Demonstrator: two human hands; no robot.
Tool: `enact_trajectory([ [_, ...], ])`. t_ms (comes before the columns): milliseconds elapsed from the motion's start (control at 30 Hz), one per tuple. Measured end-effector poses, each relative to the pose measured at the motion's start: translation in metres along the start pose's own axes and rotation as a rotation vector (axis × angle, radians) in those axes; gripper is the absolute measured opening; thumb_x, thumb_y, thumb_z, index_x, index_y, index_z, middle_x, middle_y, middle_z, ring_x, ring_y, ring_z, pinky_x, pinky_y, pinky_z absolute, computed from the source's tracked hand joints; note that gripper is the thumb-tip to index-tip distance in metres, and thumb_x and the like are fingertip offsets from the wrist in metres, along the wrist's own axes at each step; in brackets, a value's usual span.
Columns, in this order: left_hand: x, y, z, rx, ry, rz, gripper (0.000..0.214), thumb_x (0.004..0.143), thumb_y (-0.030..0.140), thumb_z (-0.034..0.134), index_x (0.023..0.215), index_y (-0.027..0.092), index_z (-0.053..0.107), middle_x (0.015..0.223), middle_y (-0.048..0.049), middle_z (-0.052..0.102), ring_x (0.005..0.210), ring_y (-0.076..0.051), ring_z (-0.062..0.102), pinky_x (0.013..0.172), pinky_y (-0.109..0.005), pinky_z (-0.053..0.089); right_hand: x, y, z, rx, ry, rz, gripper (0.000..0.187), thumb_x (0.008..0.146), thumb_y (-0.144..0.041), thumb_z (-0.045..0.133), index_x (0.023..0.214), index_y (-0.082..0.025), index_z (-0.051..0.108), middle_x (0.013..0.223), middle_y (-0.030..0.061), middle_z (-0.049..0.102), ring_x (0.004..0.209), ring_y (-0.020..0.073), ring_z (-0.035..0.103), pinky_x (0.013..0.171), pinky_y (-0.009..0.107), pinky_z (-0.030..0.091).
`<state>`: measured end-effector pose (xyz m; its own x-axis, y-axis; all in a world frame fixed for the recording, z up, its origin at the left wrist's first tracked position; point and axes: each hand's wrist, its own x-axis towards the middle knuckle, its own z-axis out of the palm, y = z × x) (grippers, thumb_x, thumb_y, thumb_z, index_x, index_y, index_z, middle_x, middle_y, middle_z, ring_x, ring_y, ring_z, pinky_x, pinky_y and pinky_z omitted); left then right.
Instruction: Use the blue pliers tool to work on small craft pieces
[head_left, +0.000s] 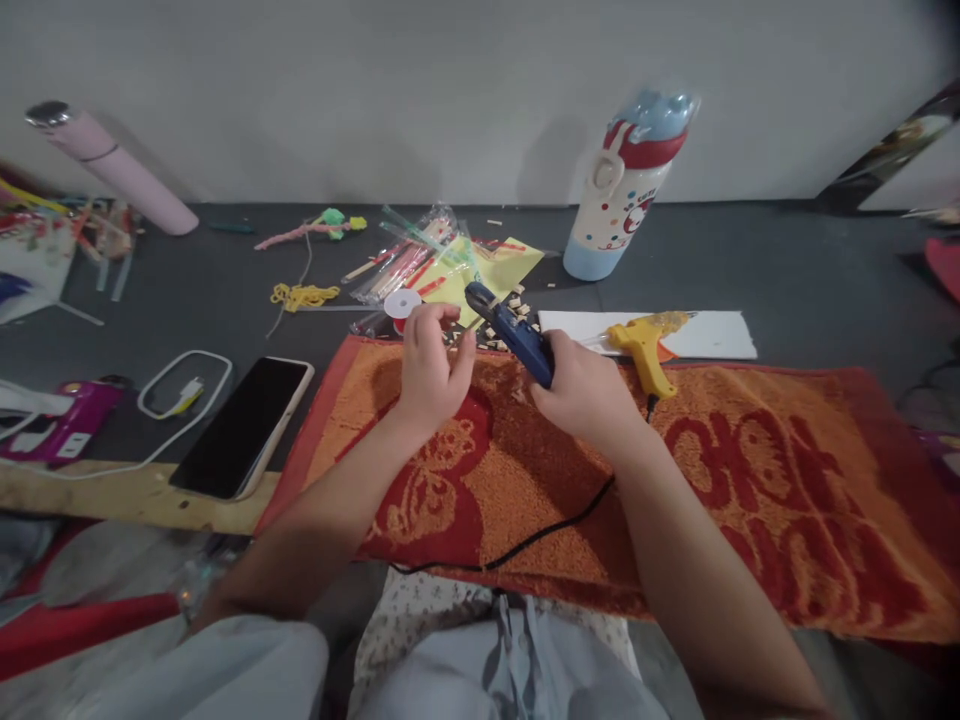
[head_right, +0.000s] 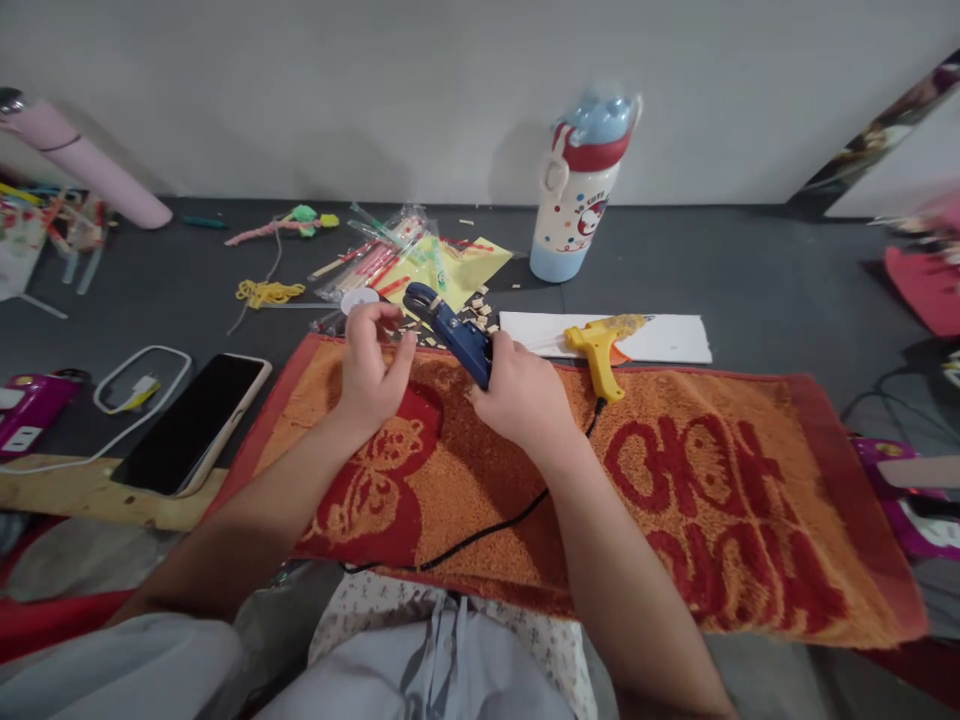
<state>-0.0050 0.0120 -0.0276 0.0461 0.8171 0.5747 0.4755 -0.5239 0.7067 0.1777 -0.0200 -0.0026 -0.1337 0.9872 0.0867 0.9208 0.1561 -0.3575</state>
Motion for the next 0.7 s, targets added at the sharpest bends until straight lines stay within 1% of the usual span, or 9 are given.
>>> enact_trajectory([
  [133,0.006,-0.016,0.005,-0.143,-0.104,-0.134,0.03,0.084,0.029,0.058,0.112,0.02,0.055,0.108,-0.0094,0.06,0.104,-0.022,0.057,0.092,-0.039,0.046,-0.001,0.003,0.004,-0.002,0.06,-0.083,0.04,0.078,-0.032,0.048,0.112,-0.01,0.051,0.094,0.0187,0.067,0.079,0.0298,0.063,0.068,0.039,0.046],
  [267,0.012,-0.026,0.006,-0.343,-0.19,-0.203,0.034,0.081,0.024,0.061,0.114,0.021,0.058,0.109,-0.008,0.065,0.103,-0.021,0.061,0.088,-0.036,0.052,-0.001,0.007,0.003,-0.01,0.045,-0.15,0.046,0.079,-0.032,0.048,0.117,-0.008,0.049,0.1,0.0216,0.064,0.089,0.0335,0.06,0.076,0.045,0.046],
  [367,0.017,-0.025,0.002,-0.426,-0.249,-0.253,0.04,0.075,0.023,0.068,0.114,0.021,0.06,0.105,-0.0064,0.066,0.09,-0.019,0.065,0.078,-0.034,0.056,-0.001,0.009,0.001,-0.015,0.015,-0.171,0.05,0.078,-0.033,0.05,0.121,-0.006,0.048,0.105,0.023,0.062,0.095,0.0353,0.059,0.08,0.047,0.046],
  [467,0.019,-0.02,-0.004,-0.433,-0.286,-0.281,0.043,0.07,0.024,0.074,0.111,0.019,0.062,0.099,-0.0052,0.068,0.08,-0.016,0.065,0.07,-0.031,0.057,-0.001,0.01,-0.001,0.004,-0.002,-0.198,0.051,0.078,-0.032,0.05,0.122,-0.007,0.047,0.107,0.022,0.062,0.097,0.0349,0.059,0.082,0.046,0.046],
  [567,0.022,-0.016,-0.009,-0.434,-0.299,-0.291,0.039,0.067,0.028,0.077,0.103,0.018,0.066,0.092,-0.005,0.068,0.076,-0.016,0.065,0.066,-0.029,0.057,-0.001,0.012,-0.002,0.031,-0.001,-0.227,0.05,0.079,-0.034,0.051,0.123,-0.01,0.047,0.108,0.0208,0.062,0.098,0.0348,0.059,0.082,0.047,0.046],
  [700,0.024,-0.013,-0.012,-0.48,-0.323,-0.331,0.037,0.065,0.032,0.08,0.095,0.016,0.067,0.085,-0.0059,0.068,0.07,-0.016,0.064,0.062,-0.03,0.056,0.0,0.015,-0.002,0.051,0.001,-0.252,0.052,0.081,-0.035,0.051,0.126,-0.012,0.046,0.113,0.0203,0.062,0.1,0.0347,0.059,0.085,0.047,0.046],
])
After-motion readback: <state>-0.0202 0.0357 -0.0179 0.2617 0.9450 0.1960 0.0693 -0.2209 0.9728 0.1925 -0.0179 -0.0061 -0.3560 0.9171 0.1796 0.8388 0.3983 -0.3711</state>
